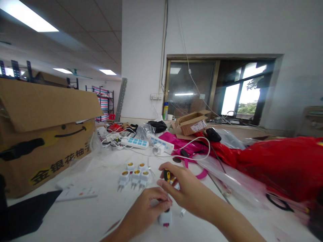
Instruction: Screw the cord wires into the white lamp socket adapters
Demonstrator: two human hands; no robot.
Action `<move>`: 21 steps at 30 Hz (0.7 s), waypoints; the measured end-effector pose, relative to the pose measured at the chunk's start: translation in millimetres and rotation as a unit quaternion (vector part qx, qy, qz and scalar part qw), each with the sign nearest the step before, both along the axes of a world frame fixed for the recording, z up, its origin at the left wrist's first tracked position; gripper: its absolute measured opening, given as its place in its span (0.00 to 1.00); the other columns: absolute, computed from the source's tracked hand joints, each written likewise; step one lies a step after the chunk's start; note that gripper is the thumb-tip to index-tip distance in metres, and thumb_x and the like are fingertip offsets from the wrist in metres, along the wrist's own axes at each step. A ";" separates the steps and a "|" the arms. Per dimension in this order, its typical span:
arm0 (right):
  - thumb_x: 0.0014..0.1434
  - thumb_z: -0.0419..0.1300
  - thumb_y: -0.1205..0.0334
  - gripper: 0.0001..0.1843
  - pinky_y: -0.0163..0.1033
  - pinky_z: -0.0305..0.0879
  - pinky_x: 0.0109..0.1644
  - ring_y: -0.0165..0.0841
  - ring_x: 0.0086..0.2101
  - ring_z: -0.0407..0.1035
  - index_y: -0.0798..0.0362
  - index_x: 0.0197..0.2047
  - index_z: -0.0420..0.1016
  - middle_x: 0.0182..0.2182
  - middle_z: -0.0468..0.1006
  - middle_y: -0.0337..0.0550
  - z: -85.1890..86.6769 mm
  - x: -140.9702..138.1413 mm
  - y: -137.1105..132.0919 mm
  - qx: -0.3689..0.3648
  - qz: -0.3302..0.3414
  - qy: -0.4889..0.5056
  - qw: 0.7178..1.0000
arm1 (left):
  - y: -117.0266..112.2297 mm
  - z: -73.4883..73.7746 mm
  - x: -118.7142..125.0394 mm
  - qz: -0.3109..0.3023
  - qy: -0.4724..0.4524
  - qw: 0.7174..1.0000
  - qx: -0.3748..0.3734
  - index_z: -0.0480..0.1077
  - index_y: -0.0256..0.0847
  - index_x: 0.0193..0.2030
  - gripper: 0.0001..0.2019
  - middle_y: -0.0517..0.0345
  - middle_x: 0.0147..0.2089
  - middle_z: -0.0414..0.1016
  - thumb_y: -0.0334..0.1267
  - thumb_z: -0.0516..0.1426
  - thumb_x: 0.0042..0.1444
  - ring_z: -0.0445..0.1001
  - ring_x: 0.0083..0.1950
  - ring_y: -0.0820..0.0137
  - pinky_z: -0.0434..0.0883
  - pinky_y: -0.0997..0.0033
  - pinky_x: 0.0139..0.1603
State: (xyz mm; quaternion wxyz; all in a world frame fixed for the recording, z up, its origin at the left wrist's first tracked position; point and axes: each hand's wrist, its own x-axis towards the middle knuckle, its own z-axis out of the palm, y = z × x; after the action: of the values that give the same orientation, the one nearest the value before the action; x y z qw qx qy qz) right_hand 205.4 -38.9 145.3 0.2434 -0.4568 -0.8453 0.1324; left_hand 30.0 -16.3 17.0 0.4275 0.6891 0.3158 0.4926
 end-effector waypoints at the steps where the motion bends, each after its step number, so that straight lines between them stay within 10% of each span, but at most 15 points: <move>1: 0.73 0.59 0.52 0.16 0.45 0.75 0.51 0.40 0.45 0.80 0.46 0.60 0.76 0.51 0.84 0.48 5.8 0.8 -2.3 0.003 -0.001 -0.034 0.999 | -0.3 1.0 -0.2 -0.004 0.002 1.000 -0.001 0.86 0.37 0.34 0.08 0.50 0.40 0.86 0.37 0.65 0.58 0.83 0.46 0.60 0.75 0.67 0.53; 8: 0.69 0.66 0.55 0.07 0.43 0.65 0.40 0.43 0.39 0.78 0.48 0.41 0.80 0.39 0.83 0.46 38.2 2.0 3.6 0.009 0.010 -0.193 0.981 | -3.1 4.0 -1.7 -0.019 0.012 1.000 0.013 0.87 0.36 0.36 0.09 0.49 0.41 0.87 0.37 0.64 0.59 0.83 0.45 0.60 0.74 0.66 0.51; 21: 0.63 0.66 0.65 0.09 0.41 0.67 0.40 0.44 0.44 0.80 0.46 0.47 0.80 0.44 0.85 0.46 47.6 -5.2 7.0 -0.059 0.029 -0.242 0.968 | -2.5 2.2 -3.4 -0.015 0.012 1.000 0.024 0.87 0.37 0.37 0.10 0.49 0.42 0.87 0.37 0.63 0.60 0.83 0.48 0.60 0.75 0.66 0.53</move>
State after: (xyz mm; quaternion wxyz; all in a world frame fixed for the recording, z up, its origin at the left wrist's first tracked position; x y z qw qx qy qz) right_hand 200.2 -31.9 192.9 0.0004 -0.4641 -0.8826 0.0744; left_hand 26.6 -18.8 19.2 0.4145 0.7096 0.2981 0.4856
